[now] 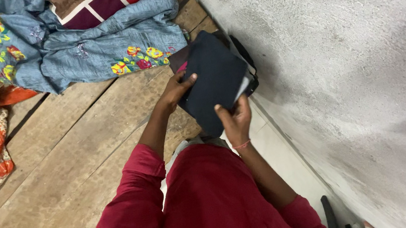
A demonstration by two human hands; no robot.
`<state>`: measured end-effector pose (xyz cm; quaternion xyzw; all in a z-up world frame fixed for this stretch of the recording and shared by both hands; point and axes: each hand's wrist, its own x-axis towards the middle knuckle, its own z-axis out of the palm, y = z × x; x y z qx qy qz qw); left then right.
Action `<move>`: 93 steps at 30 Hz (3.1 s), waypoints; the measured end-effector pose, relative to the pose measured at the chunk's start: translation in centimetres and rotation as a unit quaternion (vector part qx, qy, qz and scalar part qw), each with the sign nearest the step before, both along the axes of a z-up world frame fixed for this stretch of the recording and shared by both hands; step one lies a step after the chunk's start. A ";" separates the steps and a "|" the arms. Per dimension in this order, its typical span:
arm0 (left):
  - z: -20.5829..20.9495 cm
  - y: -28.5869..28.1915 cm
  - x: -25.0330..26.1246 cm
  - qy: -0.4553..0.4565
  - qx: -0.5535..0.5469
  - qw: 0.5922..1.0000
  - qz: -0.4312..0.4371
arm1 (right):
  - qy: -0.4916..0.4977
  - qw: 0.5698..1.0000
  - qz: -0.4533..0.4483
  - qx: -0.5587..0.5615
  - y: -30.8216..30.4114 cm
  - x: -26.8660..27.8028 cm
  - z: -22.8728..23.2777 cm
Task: The person picks up several already-folded items of clothing from a wooden bench by hand and places them one by one into a storage shelf.
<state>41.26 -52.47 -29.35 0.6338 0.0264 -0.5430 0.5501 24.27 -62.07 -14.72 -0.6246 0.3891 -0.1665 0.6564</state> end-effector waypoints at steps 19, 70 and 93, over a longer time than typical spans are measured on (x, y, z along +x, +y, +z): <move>-0.4 -0.2 0.6 -0.280 0.138 0.934 -0.172 | 0.166 0.957 -0.162 0.174 -3.6 -1.6 -6.1; 28.9 2.0 -13.0 0.017 -0.392 0.887 0.246 | -0.219 0.908 0.201 0.295 -9.2 -4.7 13.8; 24.3 21.3 -26.5 -0.065 -0.264 0.760 0.590 | -0.134 0.767 0.418 0.468 5.5 -6.2 8.1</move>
